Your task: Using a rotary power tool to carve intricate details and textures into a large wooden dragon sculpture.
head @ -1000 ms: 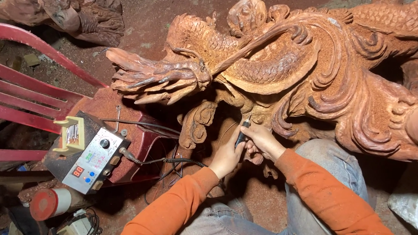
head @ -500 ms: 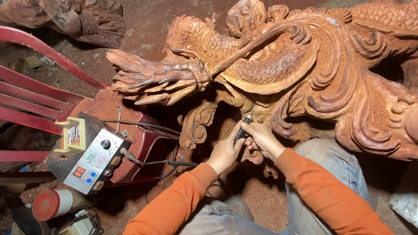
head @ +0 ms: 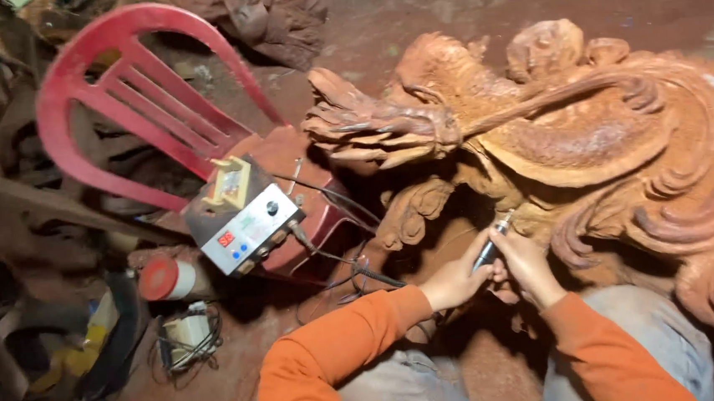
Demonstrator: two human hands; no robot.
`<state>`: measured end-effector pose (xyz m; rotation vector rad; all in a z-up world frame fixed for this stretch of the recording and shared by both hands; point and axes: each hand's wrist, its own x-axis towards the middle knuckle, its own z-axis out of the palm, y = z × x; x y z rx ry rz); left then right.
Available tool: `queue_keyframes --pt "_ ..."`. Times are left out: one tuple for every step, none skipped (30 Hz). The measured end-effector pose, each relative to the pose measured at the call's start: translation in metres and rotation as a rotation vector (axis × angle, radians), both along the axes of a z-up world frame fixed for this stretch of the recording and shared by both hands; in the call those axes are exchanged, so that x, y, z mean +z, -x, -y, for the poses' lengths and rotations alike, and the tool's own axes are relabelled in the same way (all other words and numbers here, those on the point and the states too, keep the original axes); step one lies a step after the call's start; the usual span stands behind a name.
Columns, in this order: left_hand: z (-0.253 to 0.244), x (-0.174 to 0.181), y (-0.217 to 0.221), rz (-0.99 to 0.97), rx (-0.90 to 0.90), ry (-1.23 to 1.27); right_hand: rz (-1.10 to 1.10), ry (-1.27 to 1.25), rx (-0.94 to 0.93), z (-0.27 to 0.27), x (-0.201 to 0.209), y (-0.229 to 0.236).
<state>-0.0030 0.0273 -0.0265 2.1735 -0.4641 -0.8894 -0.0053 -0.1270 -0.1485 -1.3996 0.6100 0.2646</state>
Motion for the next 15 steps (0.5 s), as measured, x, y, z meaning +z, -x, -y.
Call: queue_keyframes --pt "0.001 -0.001 0.000 -0.011 0.014 0.009 0.033 0.131 0.058 -0.002 0.003 0.001" --pt "0.009 -0.002 0.002 -0.030 -0.011 0.025 0.050 0.270 0.079 0.004 0.005 0.011" --pt "0.008 0.011 0.006 -0.046 -0.061 0.040 0.027 0.286 0.032 0.000 0.008 0.008" --pt "0.008 0.023 0.004 -0.068 -0.038 0.042 0.016 0.184 0.026 -0.002 0.010 0.003" --pt "0.010 0.036 0.001 -0.090 -0.015 0.043 0.013 0.083 0.017 0.000 0.013 -0.002" --pt "0.012 0.018 0.000 -0.083 -0.076 0.041 0.020 0.084 -0.044 0.005 -0.005 -0.007" --pt "0.012 0.001 -0.003 -0.133 -0.007 0.071 0.048 0.095 -0.016 0.008 -0.021 -0.013" --pt "0.003 -0.017 -0.004 -0.187 0.114 0.106 0.071 0.110 0.065 0.003 -0.038 -0.023" --pt "0.003 -0.023 -0.004 -0.185 0.104 0.110 0.073 0.115 0.056 0.005 -0.024 -0.019" --pt "0.002 -0.028 -0.004 -0.218 0.148 0.129 0.048 0.162 0.109 0.006 -0.010 -0.019" --pt "0.000 -0.034 -0.006 -0.251 0.191 0.148 0.022 0.209 0.161 0.005 0.004 -0.020" --pt "0.000 -0.037 -0.007 -0.256 0.204 0.153 0.018 0.213 0.175 0.006 0.002 -0.027" --pt "0.001 -0.041 -0.009 -0.278 0.249 0.187 0.042 0.268 0.199 0.006 -0.001 -0.035" --pt "0.001 -0.045 -0.012 -0.302 0.295 0.218 0.065 0.319 0.224 0.006 -0.005 -0.042" --pt "-0.001 -0.054 -0.013 -0.308 0.308 0.221 0.060 0.320 0.238 0.002 0.005 -0.042"
